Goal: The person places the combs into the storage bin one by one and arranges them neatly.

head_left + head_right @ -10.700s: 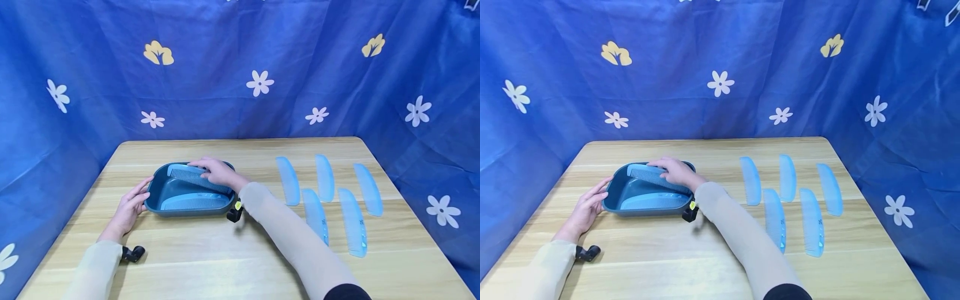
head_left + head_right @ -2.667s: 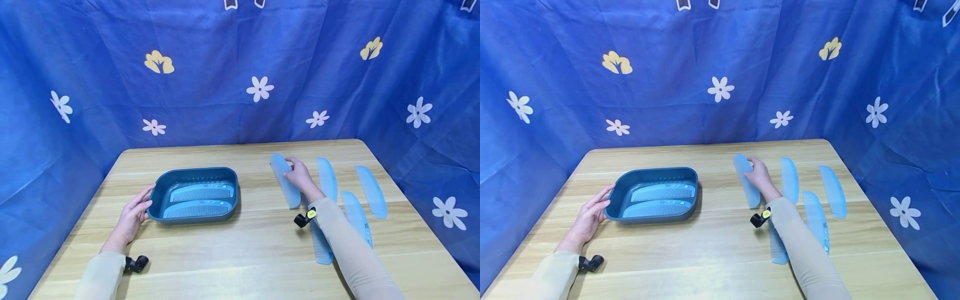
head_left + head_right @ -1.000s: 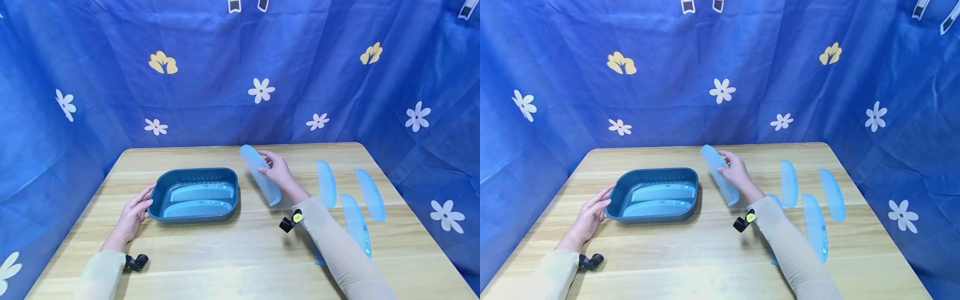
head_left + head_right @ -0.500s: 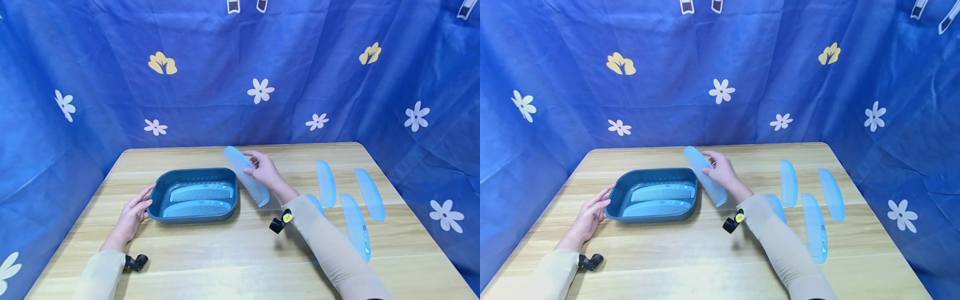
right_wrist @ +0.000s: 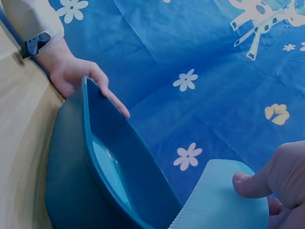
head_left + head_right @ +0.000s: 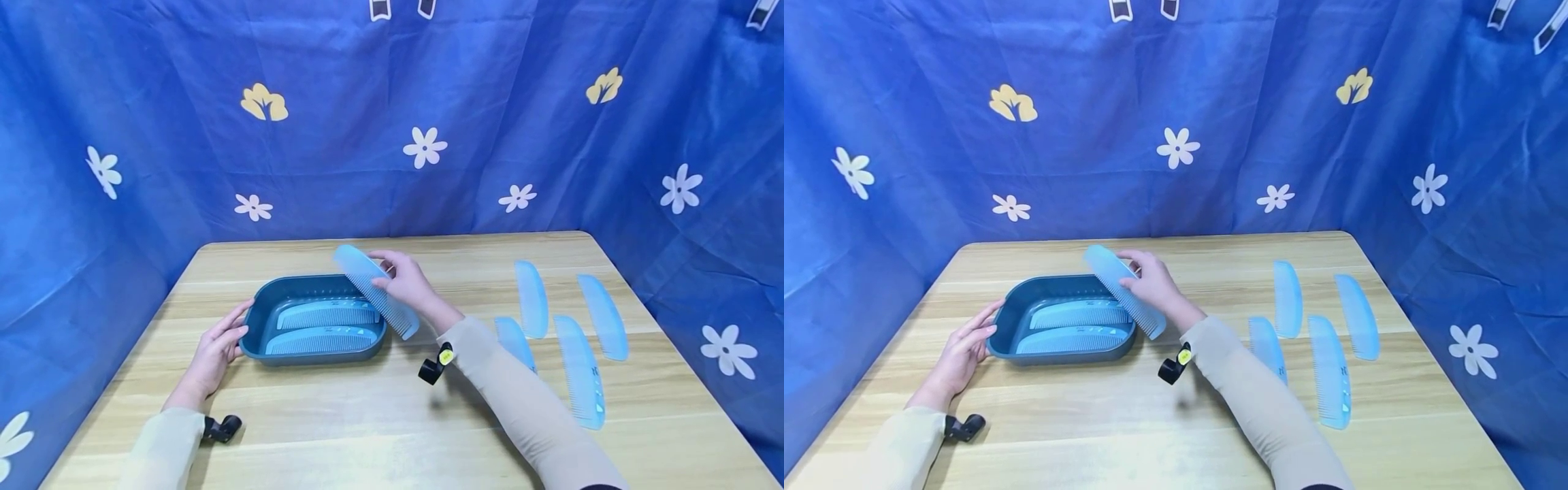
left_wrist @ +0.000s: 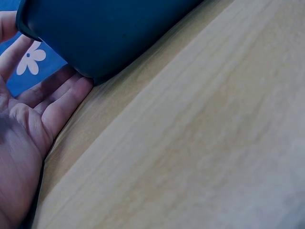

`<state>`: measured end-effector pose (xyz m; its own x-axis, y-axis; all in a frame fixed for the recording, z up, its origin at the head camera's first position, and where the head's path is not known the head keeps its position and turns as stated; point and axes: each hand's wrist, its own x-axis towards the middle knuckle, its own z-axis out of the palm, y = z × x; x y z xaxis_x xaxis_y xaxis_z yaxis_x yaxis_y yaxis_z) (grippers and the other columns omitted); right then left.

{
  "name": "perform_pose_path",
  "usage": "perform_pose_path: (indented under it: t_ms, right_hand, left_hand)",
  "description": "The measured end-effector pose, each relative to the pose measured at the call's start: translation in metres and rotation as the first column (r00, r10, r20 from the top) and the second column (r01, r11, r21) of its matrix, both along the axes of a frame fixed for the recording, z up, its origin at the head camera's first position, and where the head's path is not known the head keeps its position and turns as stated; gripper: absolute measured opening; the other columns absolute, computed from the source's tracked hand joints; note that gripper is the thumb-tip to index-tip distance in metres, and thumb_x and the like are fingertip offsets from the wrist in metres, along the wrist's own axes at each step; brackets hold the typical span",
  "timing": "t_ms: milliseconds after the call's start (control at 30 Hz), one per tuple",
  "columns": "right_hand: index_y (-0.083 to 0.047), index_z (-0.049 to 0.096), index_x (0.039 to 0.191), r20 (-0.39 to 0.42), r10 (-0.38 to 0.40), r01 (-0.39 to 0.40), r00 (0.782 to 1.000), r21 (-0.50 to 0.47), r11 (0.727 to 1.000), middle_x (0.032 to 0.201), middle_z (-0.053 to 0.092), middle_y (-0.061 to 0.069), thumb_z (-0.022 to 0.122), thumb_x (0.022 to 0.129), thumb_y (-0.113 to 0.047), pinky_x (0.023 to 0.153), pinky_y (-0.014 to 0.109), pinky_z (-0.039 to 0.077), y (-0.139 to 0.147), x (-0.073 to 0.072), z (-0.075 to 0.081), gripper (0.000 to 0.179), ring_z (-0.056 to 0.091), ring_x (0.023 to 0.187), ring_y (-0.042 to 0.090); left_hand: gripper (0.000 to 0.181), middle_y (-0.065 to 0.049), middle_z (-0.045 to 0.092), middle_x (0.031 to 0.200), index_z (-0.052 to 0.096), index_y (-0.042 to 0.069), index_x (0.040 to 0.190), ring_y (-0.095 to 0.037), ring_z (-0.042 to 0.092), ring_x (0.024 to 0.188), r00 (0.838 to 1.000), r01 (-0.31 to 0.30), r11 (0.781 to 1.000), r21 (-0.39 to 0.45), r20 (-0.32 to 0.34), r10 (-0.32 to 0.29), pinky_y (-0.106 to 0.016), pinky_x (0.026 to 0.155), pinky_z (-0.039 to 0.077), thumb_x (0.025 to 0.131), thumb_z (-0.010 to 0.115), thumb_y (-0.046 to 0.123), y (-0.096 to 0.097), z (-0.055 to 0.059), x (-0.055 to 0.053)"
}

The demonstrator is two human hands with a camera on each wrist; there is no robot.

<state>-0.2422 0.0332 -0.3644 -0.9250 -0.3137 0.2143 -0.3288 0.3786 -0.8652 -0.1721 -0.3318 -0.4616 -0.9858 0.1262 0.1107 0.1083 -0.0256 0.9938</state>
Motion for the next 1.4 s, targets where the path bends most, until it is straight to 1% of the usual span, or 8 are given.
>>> perform_pose_path:
  t_ms: [267,433,600,767,900,1033,1167,1400]
  right_hand:
    - [-0.012,0.058,0.126,-0.004,0.044,-0.044,0.999,-0.014,0.999,0.091,0.055,0.006,0.069,0.081,-0.002,0.068,0.024,0.049,-0.02,0.003,0.0,0.047,0.055,0.079,0.018]
    - [-0.01,0.06,0.124,-0.059,0.021,-0.025,0.998,-0.066,0.997,0.09,0.056,0.007,0.071,0.08,-0.002,0.069,0.023,0.047,-0.031,-0.001,-0.001,0.046,0.055,0.078,0.017]
    - [-0.013,0.06,0.123,-0.087,0.003,-0.012,0.996,-0.113,0.993,0.093,0.055,0.004,0.071,0.081,-0.006,0.068,0.023,0.047,-0.042,-0.007,-0.002,0.044,0.055,0.08,0.015]
    - [-0.013,0.06,0.124,-0.1,0.106,-0.118,0.989,-0.119,0.986,0.096,0.054,0.002,0.07,0.083,-0.007,0.072,0.023,0.048,-0.049,-0.008,-0.006,0.043,0.054,0.085,0.013]
    - [-0.008,0.059,0.124,-0.123,0.204,-0.216,0.971,-0.095,0.972,0.096,0.053,0.003,0.069,0.082,-0.006,0.075,0.022,0.047,-0.053,-0.006,-0.01,0.043,0.053,0.087,0.013]
    - [-0.008,0.06,0.123,-0.136,0.289,-0.3,0.948,-0.072,0.951,0.095,0.052,0.002,0.068,0.083,-0.006,0.072,0.02,0.044,-0.057,-0.005,-0.014,0.04,0.049,0.083,0.011]
    - [-0.012,0.062,0.122,-0.129,0.367,-0.371,0.921,-0.01,0.928,0.092,0.05,0.0,0.066,0.086,-0.01,0.069,0.02,0.041,-0.062,-0.002,-0.016,0.037,0.044,0.081,0.012]
    - [-0.015,0.062,0.121,-0.086,0.442,-0.43,0.893,0.128,0.894,0.092,0.051,-0.003,0.065,0.087,-0.014,0.072,0.019,0.042,-0.068,-0.001,-0.023,0.034,0.047,0.083,0.011]
  left_hand:
    - [0.047,-0.004,0.043,0.122,0.034,0.008,0.144,-0.006,0.058,0.097,1.0,0.003,0.999,0.033,-0.016,-0.003,-0.023,0.07,0.051,0.098,0.043,0.008,-0.002,-0.002,0.006]
    - [0.047,-0.006,0.047,0.116,0.033,0.006,0.144,-0.007,0.06,0.09,0.999,0.026,0.998,0.058,-0.041,-0.024,-0.023,0.068,0.052,0.098,0.042,0.006,-0.004,-0.003,0.004]
    - [0.047,-0.007,0.045,0.118,0.034,0.006,0.143,-0.006,0.06,0.09,0.999,0.008,0.999,0.039,-0.04,-0.006,-0.023,0.066,0.052,0.097,0.043,0.006,-0.007,-0.001,0.001]
    - [0.047,-0.008,0.043,0.122,0.034,0.007,0.144,-0.006,0.059,0.092,1.0,-0.003,1.0,0.027,-0.024,0.004,-0.022,0.067,0.052,0.097,0.043,0.008,-0.006,0.0,0.0]
    - [0.047,-0.007,0.043,0.122,0.034,0.008,0.144,-0.006,0.057,0.095,1.0,-0.004,1.0,0.019,-0.016,0.004,-0.022,0.068,0.051,0.098,0.043,0.009,-0.004,0.0,-0.002]
    - [0.047,-0.007,0.044,0.122,0.036,0.009,0.143,-0.007,0.056,0.098,1.0,-0.011,1.0,0.012,-0.011,0.011,-0.022,0.07,0.051,0.098,0.044,0.009,-0.003,0.001,-0.002]
    - [0.047,-0.006,0.045,0.122,0.036,0.009,0.143,-0.007,0.057,0.099,1.0,-0.011,1.0,0.014,-0.007,0.011,-0.023,0.071,0.051,0.097,0.044,0.01,-0.003,0.001,-0.003]
    - [0.047,-0.003,0.047,0.119,0.035,0.009,0.143,-0.006,0.058,0.096,1.0,0.002,0.999,0.034,-0.007,-0.002,-0.023,0.071,0.051,0.098,0.044,0.01,-0.001,-0.002,-0.004]
